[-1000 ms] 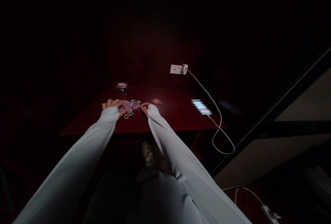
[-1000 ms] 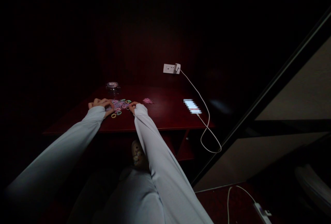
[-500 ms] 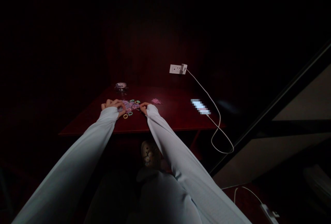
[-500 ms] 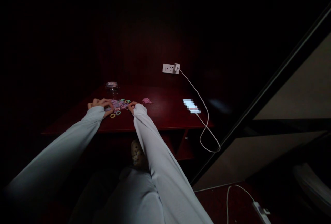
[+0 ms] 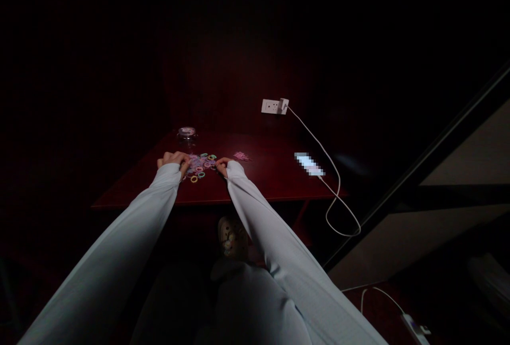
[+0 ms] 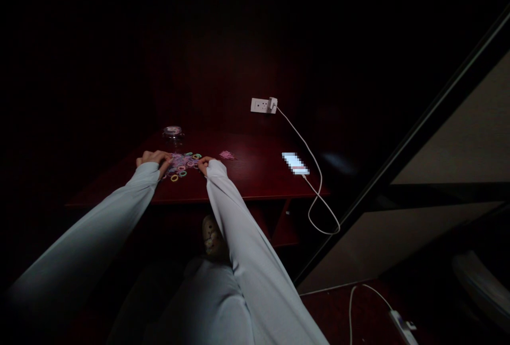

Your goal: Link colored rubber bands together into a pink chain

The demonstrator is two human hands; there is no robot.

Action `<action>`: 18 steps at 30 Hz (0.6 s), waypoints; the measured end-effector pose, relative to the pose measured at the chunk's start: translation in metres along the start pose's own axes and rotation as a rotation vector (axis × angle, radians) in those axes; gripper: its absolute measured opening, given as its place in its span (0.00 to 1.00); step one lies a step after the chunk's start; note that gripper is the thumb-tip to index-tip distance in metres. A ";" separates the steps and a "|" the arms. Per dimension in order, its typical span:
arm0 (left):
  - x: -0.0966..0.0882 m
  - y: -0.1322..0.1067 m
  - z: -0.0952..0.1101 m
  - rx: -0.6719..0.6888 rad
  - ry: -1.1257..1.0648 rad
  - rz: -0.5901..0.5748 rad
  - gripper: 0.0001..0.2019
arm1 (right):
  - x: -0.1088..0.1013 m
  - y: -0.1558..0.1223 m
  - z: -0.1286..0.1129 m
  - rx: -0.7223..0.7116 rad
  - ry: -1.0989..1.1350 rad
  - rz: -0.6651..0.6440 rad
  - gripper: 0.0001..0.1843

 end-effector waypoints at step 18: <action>-0.013 0.016 -0.081 -0.350 -0.363 0.305 0.27 | -0.003 -0.002 -0.001 -0.010 -0.024 0.008 0.09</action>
Point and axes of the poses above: each hand's wrist, its own y-axis towards the middle knuckle, its own x-axis out of the palm, z = x × y, the point moved 5 cm from there along y, towards the middle knuckle, and after that the axes turned 9 degrees about -y, right-handed, at the moved point
